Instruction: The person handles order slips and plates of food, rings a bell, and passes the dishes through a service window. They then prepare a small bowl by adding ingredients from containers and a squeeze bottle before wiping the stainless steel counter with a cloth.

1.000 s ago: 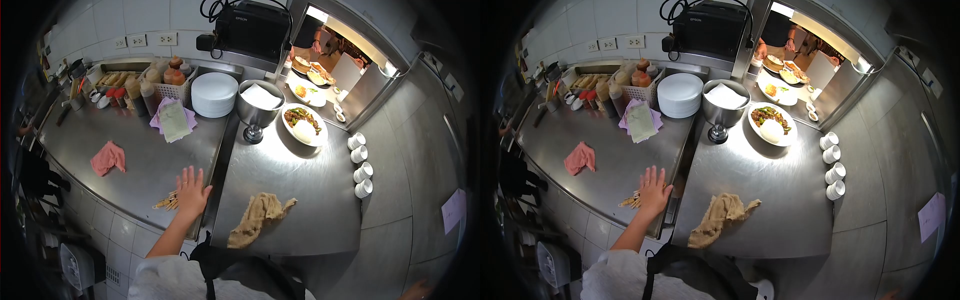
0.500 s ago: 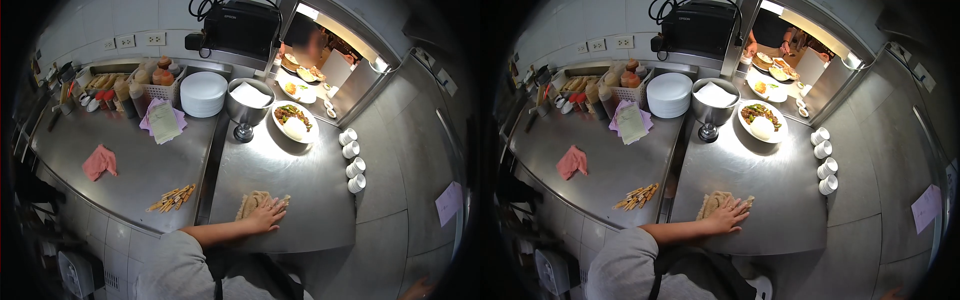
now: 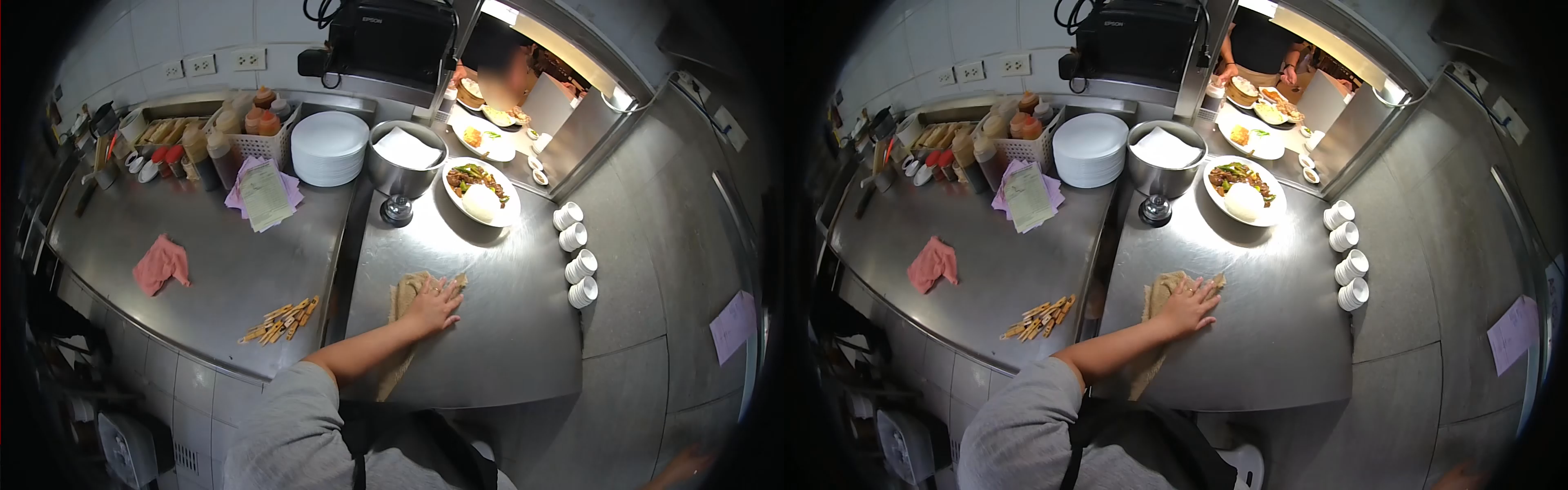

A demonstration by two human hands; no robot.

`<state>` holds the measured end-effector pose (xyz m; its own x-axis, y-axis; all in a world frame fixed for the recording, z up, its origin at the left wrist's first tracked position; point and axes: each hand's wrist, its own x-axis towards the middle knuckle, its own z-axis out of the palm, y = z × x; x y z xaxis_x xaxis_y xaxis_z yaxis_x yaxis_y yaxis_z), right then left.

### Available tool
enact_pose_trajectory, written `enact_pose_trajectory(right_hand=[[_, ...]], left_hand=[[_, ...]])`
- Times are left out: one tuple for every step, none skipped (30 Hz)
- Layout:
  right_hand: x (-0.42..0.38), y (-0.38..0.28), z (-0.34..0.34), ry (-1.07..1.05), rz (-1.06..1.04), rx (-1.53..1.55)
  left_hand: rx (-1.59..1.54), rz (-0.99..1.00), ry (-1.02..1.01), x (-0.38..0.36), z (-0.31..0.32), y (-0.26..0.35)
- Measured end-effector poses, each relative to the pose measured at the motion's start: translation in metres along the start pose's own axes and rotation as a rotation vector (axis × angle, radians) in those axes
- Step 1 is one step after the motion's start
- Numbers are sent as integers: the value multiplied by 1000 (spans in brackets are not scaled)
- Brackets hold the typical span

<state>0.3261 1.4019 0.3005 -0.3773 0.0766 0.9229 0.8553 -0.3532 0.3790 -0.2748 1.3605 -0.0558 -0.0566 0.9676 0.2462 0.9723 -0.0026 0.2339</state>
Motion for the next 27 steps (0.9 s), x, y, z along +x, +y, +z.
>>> enact_pose_trajectory(right_hand=[[-2,6,20,-25,4,70],[-7,18,36,-53,13,122],[-17,38,43,-84,27,152],[-25,56,28,-118,48,162],[-31,64,34,-117,42,137],[-28,51,23,-78,61,100],[-19,34,8,-108,161,142],[-12,16,-7,-121,241,188],[-8,18,-10,-137,239,172],[-5,17,-15,-153,280,125],[-1,15,-21,-168,334,131],[-3,21,-21,-177,366,84],[-13,32,-17,-153,405,57],[-9,35,-23,-93,414,22],[-5,39,-27,-34,417,3],[-2,51,-31,-12,432,15],[1,61,-36,9,442,37],[4,67,-41,31,449,66],[12,65,-47,107,419,69],[23,64,-54,183,387,78],[36,63,-61,259,354,90],[50,59,-67,293,334,80],[65,55,-72,325,314,72],[73,55,-73,354,295,64],[74,61,-63,253,365,63],[73,70,-46,154,432,65],[71,79,-29,57,496,72]], left_hand=[[7,-9,-12,3,-2,-1],[15,-18,-25,4,0,-3],[43,-24,-30,2,-4,-2],[69,-7,-32,1,-9,0],[28,-13,-2,1,-12,2],[-20,-9,25,0,-12,3],[-7,-10,74,-1,-17,6],[-19,-3,74,0,-16,7],[-24,-1,68,0,-16,8],[-28,-4,63,0,-16,8],[-47,-8,36,1,-17,9],[-62,-22,9,1,-16,9],[-72,-16,4,1,-14,8],[-79,-26,0,1,-12,7],[-76,-16,-1,1,-14,10],[-75,-18,-3,0,-15,12],[-74,-30,-6,-2,-17,14],[-70,-22,-9,-3,-20,15],[-68,-20,-11,-2,-20,15],[-65,-24,-12,-2,-21,16],[-66,-25,-7,-2,-20,17],[-67,-27,-2,-2,-18,16],[-67,-30,0,-2,-18,15],[-67,-29,-2,-2,-19,16],[-67,-29,-4,-2,-21,17],[-68,-31,-7,-3,-21,17],[-63,-24,-7,-3,-20,17]])
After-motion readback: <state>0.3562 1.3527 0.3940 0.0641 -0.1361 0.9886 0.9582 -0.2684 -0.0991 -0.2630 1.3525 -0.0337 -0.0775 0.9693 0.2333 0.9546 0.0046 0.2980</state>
